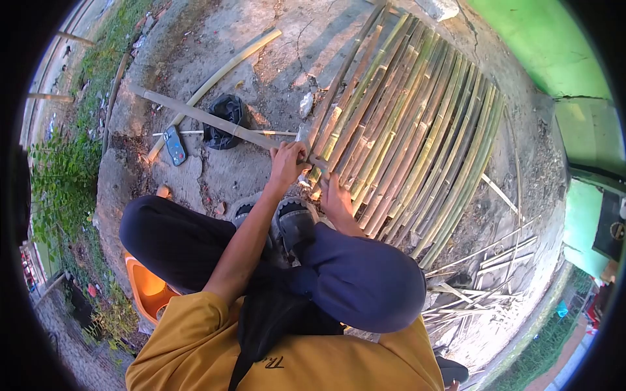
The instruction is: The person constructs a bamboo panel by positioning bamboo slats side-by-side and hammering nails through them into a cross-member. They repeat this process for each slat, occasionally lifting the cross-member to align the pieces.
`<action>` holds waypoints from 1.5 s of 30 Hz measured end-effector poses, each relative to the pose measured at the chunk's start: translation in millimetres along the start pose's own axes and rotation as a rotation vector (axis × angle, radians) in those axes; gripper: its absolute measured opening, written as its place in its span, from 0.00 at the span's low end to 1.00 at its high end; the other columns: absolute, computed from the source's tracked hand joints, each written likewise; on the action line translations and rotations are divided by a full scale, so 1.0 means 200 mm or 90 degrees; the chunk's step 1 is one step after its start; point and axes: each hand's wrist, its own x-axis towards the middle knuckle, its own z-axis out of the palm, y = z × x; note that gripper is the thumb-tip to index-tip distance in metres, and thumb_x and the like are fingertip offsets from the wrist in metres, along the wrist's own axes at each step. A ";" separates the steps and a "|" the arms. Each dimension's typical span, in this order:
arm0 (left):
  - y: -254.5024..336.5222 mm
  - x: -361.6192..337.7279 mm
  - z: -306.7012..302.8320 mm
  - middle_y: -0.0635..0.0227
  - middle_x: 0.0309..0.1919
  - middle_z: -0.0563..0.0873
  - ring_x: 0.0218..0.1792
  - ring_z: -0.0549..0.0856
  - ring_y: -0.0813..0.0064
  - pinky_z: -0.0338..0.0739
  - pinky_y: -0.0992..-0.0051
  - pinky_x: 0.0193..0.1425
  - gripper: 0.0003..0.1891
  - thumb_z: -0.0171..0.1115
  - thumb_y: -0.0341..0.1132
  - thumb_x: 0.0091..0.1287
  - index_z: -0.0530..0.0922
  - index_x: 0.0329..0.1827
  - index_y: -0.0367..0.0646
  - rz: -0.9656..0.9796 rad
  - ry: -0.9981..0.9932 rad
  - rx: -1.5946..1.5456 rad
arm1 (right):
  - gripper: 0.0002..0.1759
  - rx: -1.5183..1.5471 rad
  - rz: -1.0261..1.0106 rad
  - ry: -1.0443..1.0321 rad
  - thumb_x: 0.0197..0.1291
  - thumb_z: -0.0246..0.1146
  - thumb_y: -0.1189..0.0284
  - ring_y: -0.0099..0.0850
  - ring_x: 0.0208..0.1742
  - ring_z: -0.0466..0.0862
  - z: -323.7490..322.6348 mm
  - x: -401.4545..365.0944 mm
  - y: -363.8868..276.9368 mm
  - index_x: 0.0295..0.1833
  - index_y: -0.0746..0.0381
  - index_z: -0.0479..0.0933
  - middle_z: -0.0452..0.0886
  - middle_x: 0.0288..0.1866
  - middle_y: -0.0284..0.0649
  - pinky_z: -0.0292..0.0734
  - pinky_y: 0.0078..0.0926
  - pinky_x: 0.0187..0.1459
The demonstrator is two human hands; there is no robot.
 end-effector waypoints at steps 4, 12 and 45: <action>0.00 0.00 0.00 0.74 0.38 0.86 0.47 0.80 0.61 0.62 0.58 0.54 0.24 0.85 0.36 0.43 0.78 0.40 0.48 0.022 0.023 -0.013 | 0.12 -0.027 -0.046 0.019 0.80 0.53 0.62 0.68 0.36 0.84 -0.03 0.03 -0.07 0.57 0.59 0.66 0.84 0.32 0.61 0.74 0.65 0.35; -0.02 0.00 -0.01 0.73 0.36 0.84 0.48 0.80 0.59 0.61 0.57 0.52 0.31 0.86 0.39 0.45 0.72 0.47 0.50 0.007 0.009 -0.007 | 0.15 -0.039 0.032 -0.027 0.79 0.54 0.60 0.68 0.37 0.85 0.03 0.02 0.00 0.59 0.59 0.68 0.83 0.33 0.68 0.76 0.66 0.36; -0.05 -0.01 -0.01 0.72 0.35 0.83 0.48 0.78 0.59 0.59 0.57 0.52 0.31 0.85 0.35 0.44 0.69 0.45 0.50 0.022 0.007 -0.063 | 0.13 -0.029 -0.136 0.082 0.79 0.55 0.65 0.64 0.30 0.85 0.03 0.05 -0.05 0.55 0.64 0.66 0.84 0.32 0.63 0.76 0.64 0.30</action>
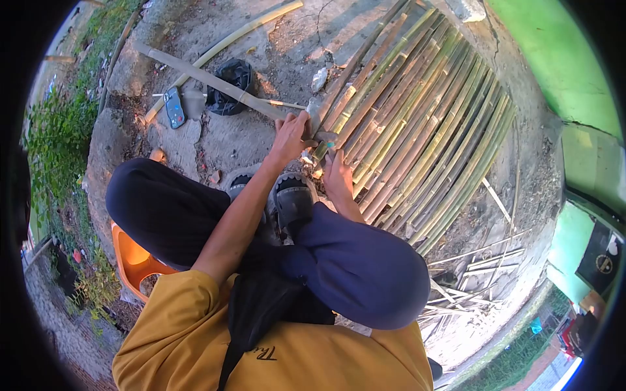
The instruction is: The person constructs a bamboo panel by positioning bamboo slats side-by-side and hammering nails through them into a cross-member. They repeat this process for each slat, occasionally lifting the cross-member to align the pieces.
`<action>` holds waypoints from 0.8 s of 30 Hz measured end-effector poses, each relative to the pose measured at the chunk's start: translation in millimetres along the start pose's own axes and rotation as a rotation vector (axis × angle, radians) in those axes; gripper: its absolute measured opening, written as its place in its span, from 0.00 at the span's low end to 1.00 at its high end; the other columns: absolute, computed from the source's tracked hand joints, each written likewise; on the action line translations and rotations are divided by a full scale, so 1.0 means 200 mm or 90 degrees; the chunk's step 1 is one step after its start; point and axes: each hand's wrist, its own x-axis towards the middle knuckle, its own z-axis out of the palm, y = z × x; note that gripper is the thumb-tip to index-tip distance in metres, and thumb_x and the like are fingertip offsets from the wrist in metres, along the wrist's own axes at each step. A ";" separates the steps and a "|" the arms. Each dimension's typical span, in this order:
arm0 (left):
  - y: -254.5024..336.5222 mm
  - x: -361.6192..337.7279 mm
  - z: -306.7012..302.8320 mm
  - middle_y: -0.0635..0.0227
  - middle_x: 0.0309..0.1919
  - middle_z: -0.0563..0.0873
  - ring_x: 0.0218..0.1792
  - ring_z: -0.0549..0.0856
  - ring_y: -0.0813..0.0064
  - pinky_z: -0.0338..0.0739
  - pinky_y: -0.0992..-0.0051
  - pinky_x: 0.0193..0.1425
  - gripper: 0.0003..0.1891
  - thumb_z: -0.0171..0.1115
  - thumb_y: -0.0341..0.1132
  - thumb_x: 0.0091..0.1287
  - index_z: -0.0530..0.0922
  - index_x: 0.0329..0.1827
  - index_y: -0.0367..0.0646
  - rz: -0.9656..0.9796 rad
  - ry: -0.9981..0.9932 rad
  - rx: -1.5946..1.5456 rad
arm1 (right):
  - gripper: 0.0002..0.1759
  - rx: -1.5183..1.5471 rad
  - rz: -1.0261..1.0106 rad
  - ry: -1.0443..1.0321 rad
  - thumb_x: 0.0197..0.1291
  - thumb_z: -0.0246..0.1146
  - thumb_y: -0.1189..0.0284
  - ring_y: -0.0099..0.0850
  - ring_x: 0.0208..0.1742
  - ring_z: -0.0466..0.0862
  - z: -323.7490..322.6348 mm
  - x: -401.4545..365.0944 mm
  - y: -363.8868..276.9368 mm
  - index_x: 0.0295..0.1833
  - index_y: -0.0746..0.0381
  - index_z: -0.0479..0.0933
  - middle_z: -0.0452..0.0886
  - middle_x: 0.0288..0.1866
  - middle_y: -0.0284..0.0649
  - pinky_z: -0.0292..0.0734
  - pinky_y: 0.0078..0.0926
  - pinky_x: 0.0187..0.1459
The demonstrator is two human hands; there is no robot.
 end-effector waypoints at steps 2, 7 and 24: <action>-0.01 0.01 0.00 0.71 0.35 0.83 0.48 0.78 0.59 0.59 0.57 0.52 0.31 0.85 0.35 0.44 0.69 0.45 0.50 0.000 0.000 -0.009 | 0.13 -0.007 0.036 -0.021 0.79 0.55 0.65 0.64 0.30 0.85 -0.02 0.02 0.01 0.55 0.64 0.66 0.84 0.32 0.62 0.77 0.62 0.31; -0.03 -0.02 0.02 0.71 0.36 0.82 0.47 0.77 0.58 0.59 0.58 0.53 0.32 0.85 0.36 0.46 0.68 0.46 0.49 0.011 -0.004 0.005 | 0.13 0.148 0.088 0.115 0.80 0.54 0.64 0.64 0.33 0.86 -0.16 -0.02 -0.16 0.53 0.64 0.67 0.84 0.32 0.60 0.79 0.54 0.31; -0.06 -0.02 0.04 0.74 0.37 0.82 0.50 0.77 0.61 0.59 0.59 0.54 0.33 0.85 0.38 0.47 0.67 0.47 0.52 0.016 0.030 0.024 | 0.16 -0.047 0.095 -0.064 0.81 0.51 0.64 0.54 0.25 0.84 -0.03 0.00 0.00 0.63 0.63 0.66 0.80 0.25 0.58 0.73 0.59 0.31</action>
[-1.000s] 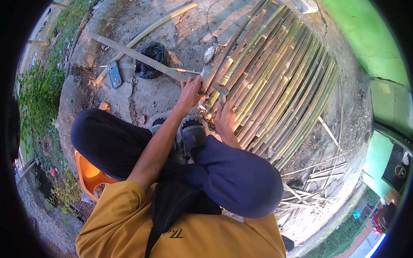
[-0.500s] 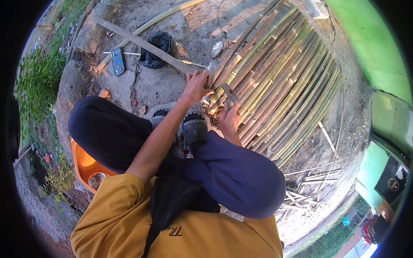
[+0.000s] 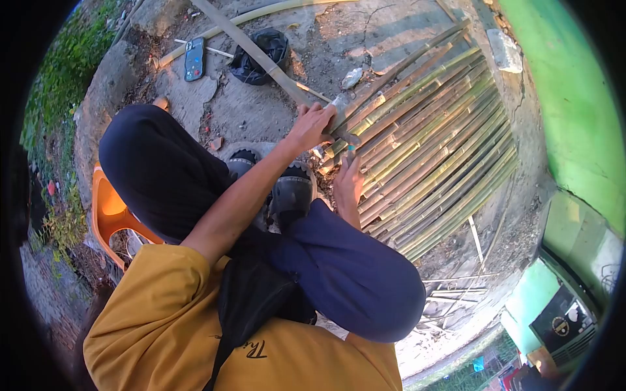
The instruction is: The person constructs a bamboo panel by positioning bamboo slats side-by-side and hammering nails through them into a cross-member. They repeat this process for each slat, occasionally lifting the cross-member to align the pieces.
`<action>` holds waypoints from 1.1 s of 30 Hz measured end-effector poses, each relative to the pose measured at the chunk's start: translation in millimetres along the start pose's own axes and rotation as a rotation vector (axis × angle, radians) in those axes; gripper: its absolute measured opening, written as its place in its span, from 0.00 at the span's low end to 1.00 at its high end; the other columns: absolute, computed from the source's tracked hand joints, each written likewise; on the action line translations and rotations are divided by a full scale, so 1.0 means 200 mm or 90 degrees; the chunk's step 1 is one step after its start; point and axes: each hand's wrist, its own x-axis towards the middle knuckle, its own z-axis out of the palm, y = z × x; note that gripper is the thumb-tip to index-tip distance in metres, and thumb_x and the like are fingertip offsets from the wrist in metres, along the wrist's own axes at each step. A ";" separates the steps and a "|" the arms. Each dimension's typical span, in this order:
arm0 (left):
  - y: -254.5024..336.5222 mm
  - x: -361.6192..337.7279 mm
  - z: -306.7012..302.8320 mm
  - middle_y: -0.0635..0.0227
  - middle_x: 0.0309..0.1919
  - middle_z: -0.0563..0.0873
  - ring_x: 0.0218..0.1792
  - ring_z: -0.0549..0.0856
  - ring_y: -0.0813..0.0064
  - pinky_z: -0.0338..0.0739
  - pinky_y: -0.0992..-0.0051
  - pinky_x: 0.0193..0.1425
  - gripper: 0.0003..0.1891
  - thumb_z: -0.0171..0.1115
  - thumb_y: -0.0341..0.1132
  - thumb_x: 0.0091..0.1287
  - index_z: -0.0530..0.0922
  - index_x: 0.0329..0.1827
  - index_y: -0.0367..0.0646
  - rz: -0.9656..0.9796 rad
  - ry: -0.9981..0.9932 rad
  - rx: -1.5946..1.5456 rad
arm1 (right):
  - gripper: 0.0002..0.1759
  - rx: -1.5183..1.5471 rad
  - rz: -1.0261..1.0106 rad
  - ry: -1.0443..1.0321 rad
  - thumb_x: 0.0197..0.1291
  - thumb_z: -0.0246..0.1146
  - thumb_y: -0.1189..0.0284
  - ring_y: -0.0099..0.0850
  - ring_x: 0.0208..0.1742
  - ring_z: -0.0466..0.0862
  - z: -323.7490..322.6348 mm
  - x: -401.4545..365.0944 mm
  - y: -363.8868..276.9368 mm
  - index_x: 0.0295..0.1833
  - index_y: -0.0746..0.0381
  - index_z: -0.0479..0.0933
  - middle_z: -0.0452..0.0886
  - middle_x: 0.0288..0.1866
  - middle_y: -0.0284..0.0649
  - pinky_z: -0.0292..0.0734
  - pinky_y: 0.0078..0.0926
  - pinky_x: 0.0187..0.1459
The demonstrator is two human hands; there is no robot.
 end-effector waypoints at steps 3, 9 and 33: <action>0.01 -0.01 -0.03 0.73 0.37 0.83 0.50 0.76 0.60 0.61 0.58 0.54 0.32 0.85 0.38 0.47 0.67 0.46 0.51 -0.024 -0.043 -0.031 | 0.16 0.107 -0.012 0.114 0.81 0.52 0.64 0.49 0.22 0.82 -0.09 -0.03 -0.06 0.63 0.63 0.66 0.79 0.25 0.55 0.74 0.57 0.31; 0.01 -0.01 -0.03 0.74 0.37 0.81 0.49 0.76 0.62 0.59 0.59 0.54 0.32 0.84 0.38 0.48 0.66 0.47 0.52 -0.004 -0.013 -0.016 | 0.20 -0.001 0.107 -0.049 0.82 0.50 0.61 0.47 0.26 0.85 -0.01 0.00 0.00 0.67 0.64 0.67 0.81 0.28 0.56 0.78 0.53 0.32; 0.04 0.02 -0.06 0.72 0.35 0.81 0.50 0.76 0.61 0.60 0.58 0.55 0.31 0.83 0.36 0.48 0.65 0.45 0.50 -0.028 -0.037 -0.049 | 0.19 -0.071 -0.003 -0.001 0.81 0.52 0.61 0.57 0.34 0.84 0.07 0.01 0.03 0.65 0.65 0.65 0.84 0.36 0.59 0.74 0.53 0.35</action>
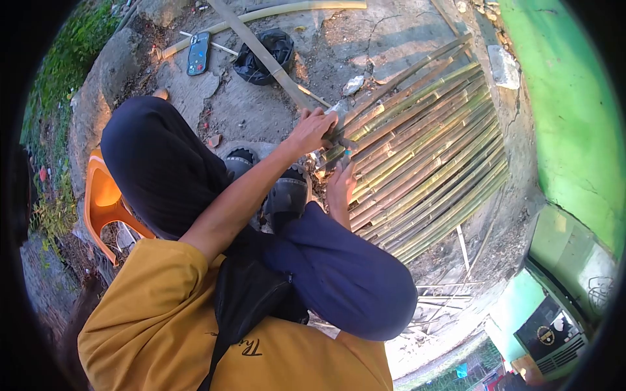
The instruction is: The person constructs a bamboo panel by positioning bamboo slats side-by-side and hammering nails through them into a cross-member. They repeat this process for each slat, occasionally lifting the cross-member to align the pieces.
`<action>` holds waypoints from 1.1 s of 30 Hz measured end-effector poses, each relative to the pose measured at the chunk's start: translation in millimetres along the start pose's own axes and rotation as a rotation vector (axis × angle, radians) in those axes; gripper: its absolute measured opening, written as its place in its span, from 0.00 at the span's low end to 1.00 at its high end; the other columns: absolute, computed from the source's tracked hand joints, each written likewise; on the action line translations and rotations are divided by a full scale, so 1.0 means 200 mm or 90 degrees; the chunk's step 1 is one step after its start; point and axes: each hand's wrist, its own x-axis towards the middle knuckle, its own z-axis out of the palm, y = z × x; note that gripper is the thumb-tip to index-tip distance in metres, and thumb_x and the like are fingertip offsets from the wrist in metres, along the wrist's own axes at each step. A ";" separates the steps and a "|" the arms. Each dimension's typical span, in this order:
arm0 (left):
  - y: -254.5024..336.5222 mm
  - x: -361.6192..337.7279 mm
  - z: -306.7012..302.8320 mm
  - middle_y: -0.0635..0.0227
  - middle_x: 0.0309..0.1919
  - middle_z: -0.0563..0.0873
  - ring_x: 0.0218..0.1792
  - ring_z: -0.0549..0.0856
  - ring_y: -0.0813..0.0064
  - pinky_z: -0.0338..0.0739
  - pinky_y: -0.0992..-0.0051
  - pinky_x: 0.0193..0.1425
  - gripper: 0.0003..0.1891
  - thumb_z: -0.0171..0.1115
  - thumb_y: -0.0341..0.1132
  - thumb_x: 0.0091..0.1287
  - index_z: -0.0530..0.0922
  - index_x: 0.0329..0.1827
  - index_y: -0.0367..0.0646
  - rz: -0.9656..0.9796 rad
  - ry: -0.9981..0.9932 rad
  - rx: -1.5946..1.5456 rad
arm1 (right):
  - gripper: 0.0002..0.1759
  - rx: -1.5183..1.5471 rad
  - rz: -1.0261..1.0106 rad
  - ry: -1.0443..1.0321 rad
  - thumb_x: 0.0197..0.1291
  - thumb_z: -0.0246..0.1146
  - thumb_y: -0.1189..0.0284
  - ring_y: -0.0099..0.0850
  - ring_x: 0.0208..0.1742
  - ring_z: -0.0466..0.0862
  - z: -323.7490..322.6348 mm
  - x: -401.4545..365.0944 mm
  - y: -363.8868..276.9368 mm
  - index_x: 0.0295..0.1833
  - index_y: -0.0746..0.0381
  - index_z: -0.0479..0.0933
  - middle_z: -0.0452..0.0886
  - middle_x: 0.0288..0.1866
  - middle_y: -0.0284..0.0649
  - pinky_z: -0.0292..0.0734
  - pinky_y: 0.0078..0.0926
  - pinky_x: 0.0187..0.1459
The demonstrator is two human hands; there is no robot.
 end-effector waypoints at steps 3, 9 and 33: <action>-0.03 -0.05 0.04 0.73 0.34 0.81 0.49 0.76 0.61 0.60 0.58 0.55 0.31 0.83 0.37 0.47 0.66 0.45 0.51 0.044 0.038 0.034 | 0.19 0.179 0.023 0.094 0.81 0.52 0.62 0.56 0.33 0.84 -0.09 -0.05 -0.08 0.63 0.67 0.67 0.83 0.35 0.58 0.77 0.49 0.37; -0.02 -0.04 0.02 0.73 0.35 0.81 0.50 0.77 0.61 0.60 0.59 0.56 0.32 0.84 0.37 0.47 0.67 0.48 0.50 -0.003 -0.017 0.020 | 0.19 0.151 -0.021 0.071 0.82 0.51 0.64 0.48 0.32 0.83 -0.03 -0.05 -0.03 0.64 0.69 0.68 0.82 0.33 0.56 0.76 0.46 0.36; -0.03 -0.02 0.03 0.73 0.36 0.82 0.50 0.77 0.61 0.61 0.59 0.56 0.32 0.84 0.38 0.49 0.67 0.49 0.50 0.020 0.009 0.033 | 0.18 0.069 0.010 -0.006 0.82 0.51 0.62 0.55 0.32 0.85 -0.08 -0.03 -0.03 0.63 0.66 0.70 0.84 0.33 0.58 0.76 0.54 0.35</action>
